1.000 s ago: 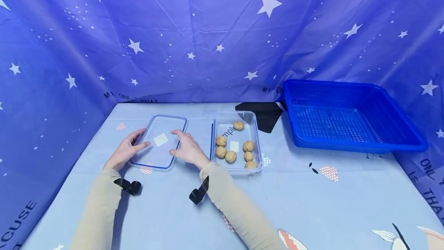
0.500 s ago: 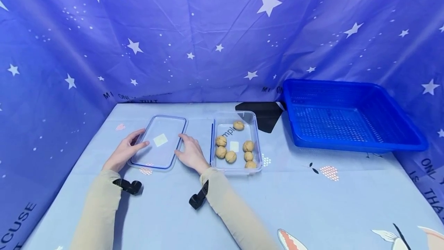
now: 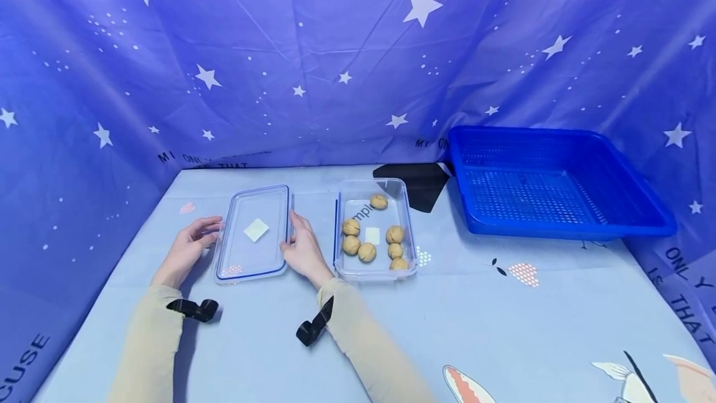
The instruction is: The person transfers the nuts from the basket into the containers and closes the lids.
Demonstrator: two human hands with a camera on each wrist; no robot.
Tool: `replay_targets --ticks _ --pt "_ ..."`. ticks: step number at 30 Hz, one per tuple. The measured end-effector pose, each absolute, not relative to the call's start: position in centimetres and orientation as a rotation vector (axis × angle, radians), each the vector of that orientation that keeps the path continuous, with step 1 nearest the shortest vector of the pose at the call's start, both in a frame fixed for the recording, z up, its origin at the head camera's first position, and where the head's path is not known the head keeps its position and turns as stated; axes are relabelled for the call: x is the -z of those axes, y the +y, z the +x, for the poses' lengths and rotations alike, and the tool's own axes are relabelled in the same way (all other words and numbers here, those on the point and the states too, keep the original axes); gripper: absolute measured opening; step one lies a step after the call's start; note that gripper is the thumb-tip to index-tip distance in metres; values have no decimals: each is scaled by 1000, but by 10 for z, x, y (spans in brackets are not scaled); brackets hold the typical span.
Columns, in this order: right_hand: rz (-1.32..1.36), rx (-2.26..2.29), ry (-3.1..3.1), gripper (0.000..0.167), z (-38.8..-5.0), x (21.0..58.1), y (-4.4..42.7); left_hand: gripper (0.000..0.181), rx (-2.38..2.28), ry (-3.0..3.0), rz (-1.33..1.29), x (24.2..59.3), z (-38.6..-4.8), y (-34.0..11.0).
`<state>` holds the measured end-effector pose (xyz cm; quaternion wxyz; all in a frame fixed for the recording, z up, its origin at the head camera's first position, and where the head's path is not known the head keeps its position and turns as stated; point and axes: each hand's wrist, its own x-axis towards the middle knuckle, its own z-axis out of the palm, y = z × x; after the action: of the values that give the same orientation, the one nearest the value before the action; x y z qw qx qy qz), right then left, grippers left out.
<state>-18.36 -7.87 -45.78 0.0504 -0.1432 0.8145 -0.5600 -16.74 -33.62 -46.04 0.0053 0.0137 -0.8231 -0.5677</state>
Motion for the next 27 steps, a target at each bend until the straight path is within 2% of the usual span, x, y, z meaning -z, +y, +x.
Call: replay_targets --ticks 10,27 --pt "-557 1492 2591 74 -175 424 -70 39 2119 -2228 -30 454 -163 -337" --pt "-455 1726 2400 74 -181 400 -18 41 2288 -2078 -63 437 -172 -290"
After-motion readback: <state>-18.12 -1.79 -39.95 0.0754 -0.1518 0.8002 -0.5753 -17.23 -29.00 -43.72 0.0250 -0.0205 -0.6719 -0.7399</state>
